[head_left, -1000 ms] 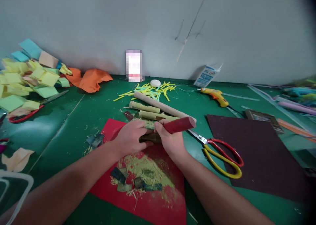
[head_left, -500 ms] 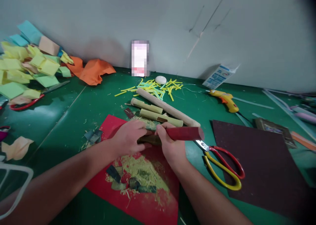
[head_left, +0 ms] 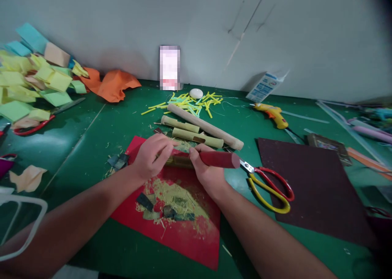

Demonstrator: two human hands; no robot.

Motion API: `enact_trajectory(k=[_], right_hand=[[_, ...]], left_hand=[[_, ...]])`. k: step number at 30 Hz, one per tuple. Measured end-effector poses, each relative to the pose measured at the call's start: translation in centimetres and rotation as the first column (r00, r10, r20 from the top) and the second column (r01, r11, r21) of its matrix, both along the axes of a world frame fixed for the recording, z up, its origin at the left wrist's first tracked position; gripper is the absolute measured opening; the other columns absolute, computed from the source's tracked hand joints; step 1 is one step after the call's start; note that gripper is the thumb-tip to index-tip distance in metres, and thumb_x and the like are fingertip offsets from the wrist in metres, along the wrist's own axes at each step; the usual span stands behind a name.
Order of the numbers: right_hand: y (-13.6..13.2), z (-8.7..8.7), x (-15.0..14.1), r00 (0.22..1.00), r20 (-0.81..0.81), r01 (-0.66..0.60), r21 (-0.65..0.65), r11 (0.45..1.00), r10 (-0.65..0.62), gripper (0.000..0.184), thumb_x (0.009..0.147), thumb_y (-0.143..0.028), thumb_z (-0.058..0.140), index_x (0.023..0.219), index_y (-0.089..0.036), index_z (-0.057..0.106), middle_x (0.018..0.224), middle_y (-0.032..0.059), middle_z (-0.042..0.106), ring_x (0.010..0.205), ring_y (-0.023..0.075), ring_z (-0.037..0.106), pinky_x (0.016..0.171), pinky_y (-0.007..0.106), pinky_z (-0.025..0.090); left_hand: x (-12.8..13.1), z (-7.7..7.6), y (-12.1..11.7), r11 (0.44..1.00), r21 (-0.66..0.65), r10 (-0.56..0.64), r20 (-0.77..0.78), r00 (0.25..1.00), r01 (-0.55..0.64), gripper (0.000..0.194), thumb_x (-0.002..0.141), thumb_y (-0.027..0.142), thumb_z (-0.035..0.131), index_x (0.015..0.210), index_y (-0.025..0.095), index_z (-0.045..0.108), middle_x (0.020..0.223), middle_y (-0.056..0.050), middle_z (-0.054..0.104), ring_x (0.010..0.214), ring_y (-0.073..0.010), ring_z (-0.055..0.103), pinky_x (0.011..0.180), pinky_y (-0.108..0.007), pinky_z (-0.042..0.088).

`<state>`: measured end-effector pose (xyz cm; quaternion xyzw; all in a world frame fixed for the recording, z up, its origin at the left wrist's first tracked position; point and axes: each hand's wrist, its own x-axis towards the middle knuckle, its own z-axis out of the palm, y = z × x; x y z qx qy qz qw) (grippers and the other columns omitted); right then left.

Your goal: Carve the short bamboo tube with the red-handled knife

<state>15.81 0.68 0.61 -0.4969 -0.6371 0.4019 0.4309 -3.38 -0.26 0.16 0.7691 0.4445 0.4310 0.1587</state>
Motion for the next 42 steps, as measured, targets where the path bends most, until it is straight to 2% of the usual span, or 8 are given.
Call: enact_trajectory(k=[5,7,13,18,21,28,34,42], right_hand=[[-0.3,0.5,0.0,0.998,0.058,-0.016,0.012,1.000,0.015,0.033,0.087,-0.041,0.054,0.060,-0.022,0.050,0.056,-0.0037,0.045,0.055,0.0122,0.043,0.056,0.029,0.034],[-0.4,0.7,0.1,0.997,0.069,-0.016,0.014,1.000,0.015,0.033,0.087,-0.041,0.054,0.060,-0.022,0.050,0.056,-0.0039,0.045,0.055,0.0123,0.042,0.056,0.028,0.035],[-0.4,0.9,0.2,0.997,0.078,-0.007,-0.019,1.000,0.009,0.033,0.086,-0.042,0.055,0.060,-0.022,0.051,0.055,-0.0038,0.046,0.054,0.0125,0.043,0.055,0.028,0.036],[-0.3,0.6,0.1,1.000,0.009,0.016,-0.042,0.999,-0.016,0.032,0.085,-0.043,0.057,0.061,-0.022,0.053,0.056,-0.0038,0.048,0.054,0.0125,0.043,0.054,0.027,0.037],[-0.3,0.4,0.0,0.999,-0.032,0.032,-0.047,0.998,-0.033,0.032,0.085,-0.043,0.056,0.061,-0.022,0.052,0.056,-0.0038,0.047,0.054,0.0124,0.043,0.054,0.027,0.037],[0.0,0.2,-0.3,0.982,-0.151,0.110,-0.029,0.994,-0.113,0.029,0.082,-0.041,0.057,0.060,-0.023,0.050,0.058,-0.0035,0.047,0.058,0.0140,0.045,0.060,0.029,0.042],[0.6,0.0,-0.3,0.976,-0.157,0.138,-0.073,0.988,-0.148,0.027,0.079,-0.036,0.060,0.058,-0.022,0.050,0.058,-0.0034,0.047,0.061,0.0142,0.045,0.065,0.030,0.043],[0.1,0.2,0.0,0.985,-0.166,0.038,-0.119,0.992,-0.057,0.029,0.082,-0.042,0.061,0.063,-0.021,0.054,0.058,-0.0032,0.050,0.057,0.0131,0.046,0.056,0.028,0.041]], left_hand=[[-0.4,-0.3,0.1,0.974,-0.204,0.128,0.150,0.980,-0.096,0.037,0.102,0.032,0.040,0.096,0.018,0.074,0.086,-0.004,0.069,0.080,-0.0152,0.063,0.074,-0.028,0.050],[-0.6,-0.1,0.0,0.972,-0.199,0.155,0.154,0.976,-0.123,0.036,0.102,0.031,0.041,0.095,0.018,0.074,0.085,-0.004,0.068,0.080,-0.0144,0.063,0.075,-0.028,0.049],[-1.2,1.3,-0.2,0.980,-0.075,0.191,0.075,0.979,-0.186,0.029,0.100,0.028,0.047,0.097,0.016,0.073,0.093,-0.006,0.072,0.087,-0.0146,0.066,0.083,-0.027,0.050],[-1.0,2.4,-0.5,0.954,-0.144,0.266,-0.004,0.964,-0.264,0.024,0.096,0.032,0.055,0.107,0.018,0.072,0.099,-0.005,0.075,0.091,-0.0163,0.069,0.086,-0.028,0.053],[-0.2,2.5,-0.5,0.953,-0.194,0.232,-0.029,0.972,-0.233,0.027,0.095,0.033,0.056,0.113,0.018,0.070,0.103,-0.006,0.076,0.093,-0.0171,0.070,0.083,-0.028,0.055],[2.5,1.1,-0.6,0.985,-0.165,0.053,0.003,0.999,-0.052,0.017,0.095,0.024,0.055,0.101,0.020,0.071,0.102,-0.007,0.072,0.096,-0.0184,0.067,0.085,-0.033,0.055],[3.4,1.0,-0.6,0.961,-0.258,0.119,0.068,0.991,-0.098,0.014,0.092,0.020,0.058,0.098,0.020,0.071,0.096,-0.006,0.072,0.088,-0.0172,0.067,0.077,-0.031,0.055],[4.3,2.8,-1.3,0.999,-0.009,0.033,0.085,0.996,-0.033,0.028,0.096,0.029,0.054,0.121,0.018,0.062,0.087,-0.006,0.067,0.079,-0.0152,0.061,0.074,-0.030,0.052]])
